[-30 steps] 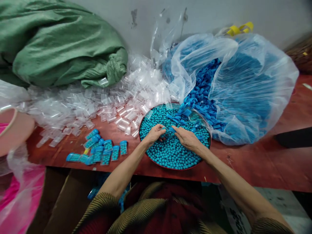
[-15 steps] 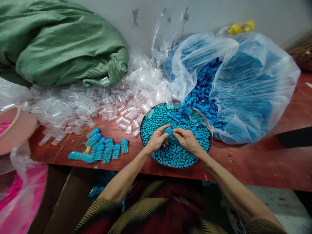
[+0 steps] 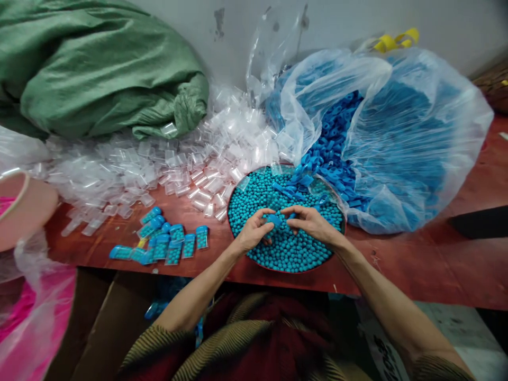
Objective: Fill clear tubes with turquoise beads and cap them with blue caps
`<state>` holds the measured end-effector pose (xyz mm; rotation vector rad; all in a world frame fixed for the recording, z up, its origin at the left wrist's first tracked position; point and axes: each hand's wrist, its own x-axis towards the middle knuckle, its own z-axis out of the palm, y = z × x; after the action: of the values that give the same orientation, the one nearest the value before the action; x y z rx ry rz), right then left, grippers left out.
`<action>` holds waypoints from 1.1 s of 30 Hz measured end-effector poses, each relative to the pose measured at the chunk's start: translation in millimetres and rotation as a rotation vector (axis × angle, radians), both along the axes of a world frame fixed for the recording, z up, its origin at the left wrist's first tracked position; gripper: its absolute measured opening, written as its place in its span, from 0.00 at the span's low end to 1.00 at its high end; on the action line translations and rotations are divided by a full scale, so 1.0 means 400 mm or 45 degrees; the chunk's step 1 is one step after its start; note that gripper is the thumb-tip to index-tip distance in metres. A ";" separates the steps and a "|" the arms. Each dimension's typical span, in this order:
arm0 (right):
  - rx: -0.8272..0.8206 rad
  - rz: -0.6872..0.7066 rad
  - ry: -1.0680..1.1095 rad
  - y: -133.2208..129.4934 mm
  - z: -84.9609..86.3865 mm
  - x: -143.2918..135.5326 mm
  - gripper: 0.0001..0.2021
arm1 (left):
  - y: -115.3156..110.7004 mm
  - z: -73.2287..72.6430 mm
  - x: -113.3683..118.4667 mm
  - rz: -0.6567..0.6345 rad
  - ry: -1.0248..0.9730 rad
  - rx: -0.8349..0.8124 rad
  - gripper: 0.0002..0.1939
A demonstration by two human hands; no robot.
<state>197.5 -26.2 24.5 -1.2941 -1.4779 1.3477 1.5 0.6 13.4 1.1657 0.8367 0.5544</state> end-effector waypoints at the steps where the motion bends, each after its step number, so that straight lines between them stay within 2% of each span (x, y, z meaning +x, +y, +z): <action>1: -0.022 -0.056 0.068 0.006 -0.001 -0.001 0.22 | -0.001 0.003 -0.003 -0.013 0.011 0.023 0.26; 3: 0.018 -0.209 0.140 0.012 -0.005 -0.018 0.29 | -0.006 0.010 -0.001 -0.010 0.038 0.079 0.28; 5: 0.100 -0.323 0.079 0.005 -0.008 -0.047 0.28 | -0.015 0.019 0.008 0.021 0.061 0.132 0.31; 8: 0.235 -0.265 -0.186 -0.025 -0.009 -0.087 0.24 | -0.028 0.028 0.025 0.121 0.055 0.216 0.30; 11: 0.421 -0.148 -0.462 -0.055 -0.011 -0.109 0.35 | -0.035 0.033 0.039 0.208 -0.022 0.276 0.25; 13: 0.526 -0.169 -0.638 -0.067 -0.016 -0.116 0.42 | -0.036 0.034 0.044 0.210 -0.061 0.276 0.23; 17: 0.646 -0.242 -0.856 -0.073 -0.024 -0.127 0.39 | -0.041 0.031 0.046 0.190 -0.068 0.217 0.19; 25: 0.879 -0.301 -0.886 -0.067 -0.074 -0.140 0.37 | -0.056 0.023 0.049 0.303 -0.045 0.185 0.13; 29: 0.910 -0.385 -0.874 -0.067 -0.097 -0.153 0.37 | -0.053 0.020 0.050 0.300 -0.042 0.187 0.12; 33: 0.850 -0.378 -0.891 -0.070 -0.091 -0.172 0.36 | -0.045 0.011 0.032 0.280 0.012 0.193 0.12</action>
<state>128.5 -54.1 -11.8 -1.4926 -1.8612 0.1377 14.4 -17.3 17.9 1.2222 0.9505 0.8046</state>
